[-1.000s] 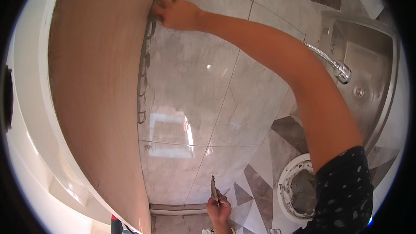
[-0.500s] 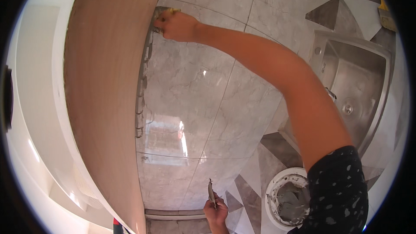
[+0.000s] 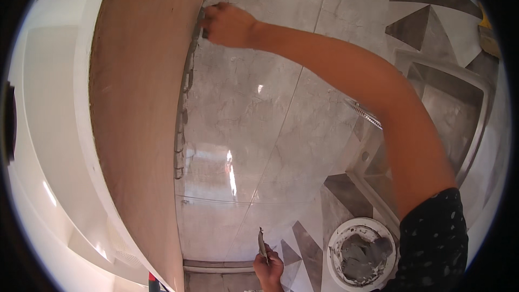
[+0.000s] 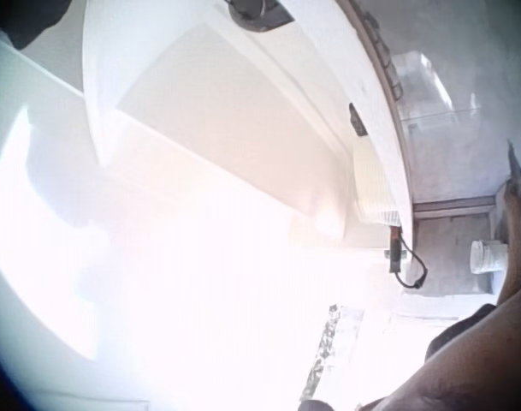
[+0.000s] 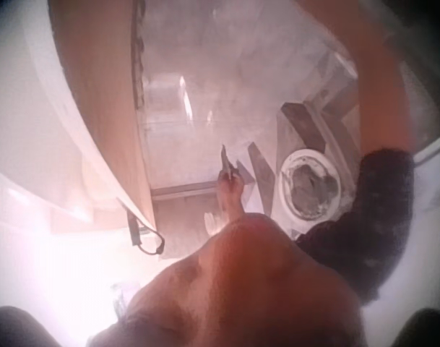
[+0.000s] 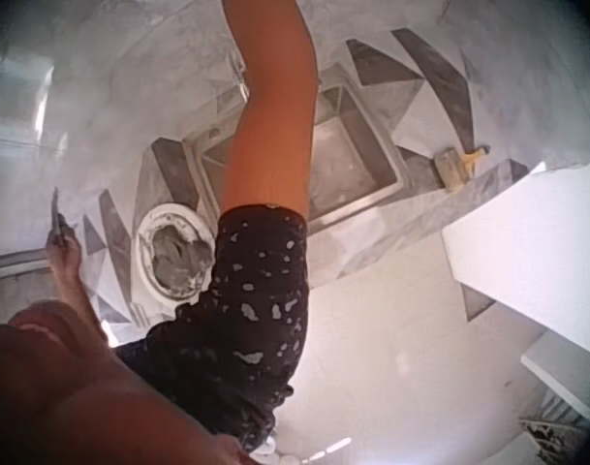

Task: The person grouts tile seams along the wall and counter edges, collecting compound from a plate using a trowel and smoothing it into the joints with a sponge and by hand.

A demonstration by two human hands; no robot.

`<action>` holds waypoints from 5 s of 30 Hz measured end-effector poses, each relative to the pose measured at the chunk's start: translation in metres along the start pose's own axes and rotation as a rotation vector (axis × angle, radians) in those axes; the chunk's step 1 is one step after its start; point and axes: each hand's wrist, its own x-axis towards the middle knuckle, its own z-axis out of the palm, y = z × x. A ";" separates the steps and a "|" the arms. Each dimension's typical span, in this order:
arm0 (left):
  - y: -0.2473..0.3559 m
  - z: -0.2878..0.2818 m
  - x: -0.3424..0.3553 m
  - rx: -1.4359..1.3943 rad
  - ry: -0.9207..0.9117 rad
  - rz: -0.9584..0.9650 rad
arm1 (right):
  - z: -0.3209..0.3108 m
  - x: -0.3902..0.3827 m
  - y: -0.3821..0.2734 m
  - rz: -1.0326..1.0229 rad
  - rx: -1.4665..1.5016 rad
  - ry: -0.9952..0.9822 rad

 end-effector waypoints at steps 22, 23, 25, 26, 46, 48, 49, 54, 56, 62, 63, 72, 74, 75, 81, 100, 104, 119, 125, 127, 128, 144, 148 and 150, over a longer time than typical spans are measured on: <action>-0.047 0.048 -0.019 0.086 0.081 0.087 | -0.060 -0.005 -0.020 -0.173 0.129 -0.425; -0.055 0.050 -0.012 0.125 -0.016 0.028 | -0.078 -0.027 -0.015 -0.194 0.224 -0.315; -0.064 0.057 -0.005 0.139 -0.097 0.014 | -0.117 -0.070 -0.035 -0.185 0.438 -0.226; -0.071 0.067 -0.007 0.200 -0.033 0.023 | -0.145 -0.091 -0.049 -0.149 0.533 -0.272; -0.131 0.179 0.019 0.780 -0.275 0.108 | -0.259 -0.177 -0.078 -0.234 0.923 -0.512; -0.129 0.170 0.030 0.668 -0.180 0.119 | -0.252 -0.154 -0.059 -0.323 0.856 -0.574; -0.123 0.170 0.031 0.602 -0.107 0.115 | -0.250 -0.146 -0.052 -0.394 0.828 -0.693; -0.086 0.168 0.029 0.430 -0.129 0.102 | -0.129 -0.102 -0.002 0.045 0.461 0.047; -0.084 0.166 0.030 0.451 -0.075 0.131 | -0.088 -0.081 0.017 0.099 0.299 0.193; -0.059 0.144 0.031 0.362 -0.132 0.041 | 0.006 -0.039 0.028 0.167 0.187 0.335; -0.052 0.139 0.028 0.363 -0.140 0.052 | 0.015 -0.030 0.025 0.169 0.163 0.359; -0.030 0.109 0.013 0.276 -0.033 0.082 | 0.011 -0.012 0.017 -0.003 0.124 0.052; -0.034 0.113 0.008 0.264 -0.024 0.080 | 0.007 -0.013 0.032 0.017 0.078 0.107; -0.037 0.114 0.007 0.264 -0.030 0.079 | 0.007 -0.013 0.041 0.039 0.027 0.158; -0.036 0.110 0.010 0.317 -0.090 0.066 | 0.030 -0.013 0.054 0.063 0.017 0.179; -0.053 0.114 0.011 0.170 -0.123 -0.012 | 0.030 -0.012 0.105 0.147 0.041 0.289; -0.058 0.121 0.017 0.248 -0.132 0.004 | 0.028 -0.013 0.108 0.085 -0.002 0.138; -0.132 0.199 0.065 -0.137 -0.449 -0.333 | -0.185 -0.161 -0.034 -0.410 0.732 -0.316; -0.059 0.159 0.027 -0.066 -0.548 -0.160 | -0.066 -0.066 0.066 0.382 0.362 -0.081; -0.047 0.130 0.018 0.001 -0.513 -0.115 | -0.023 -0.033 0.105 0.525 0.181 -0.041; -0.037 0.109 0.014 0.025 -0.489 -0.096 | -0.004 -0.021 0.115 0.607 0.109 0.015; 0.068 -0.138 -0.071 -0.025 -0.004 0.207 | 0.001 0.032 -0.021 0.733 0.306 -0.132; 0.070 -0.124 -0.072 0.026 -0.173 0.120 | -0.011 0.034 -0.089 0.793 0.301 -0.106; 0.075 -0.130 -0.081 0.042 -0.176 0.132 | -0.021 0.032 -0.130 0.764 0.236 -0.127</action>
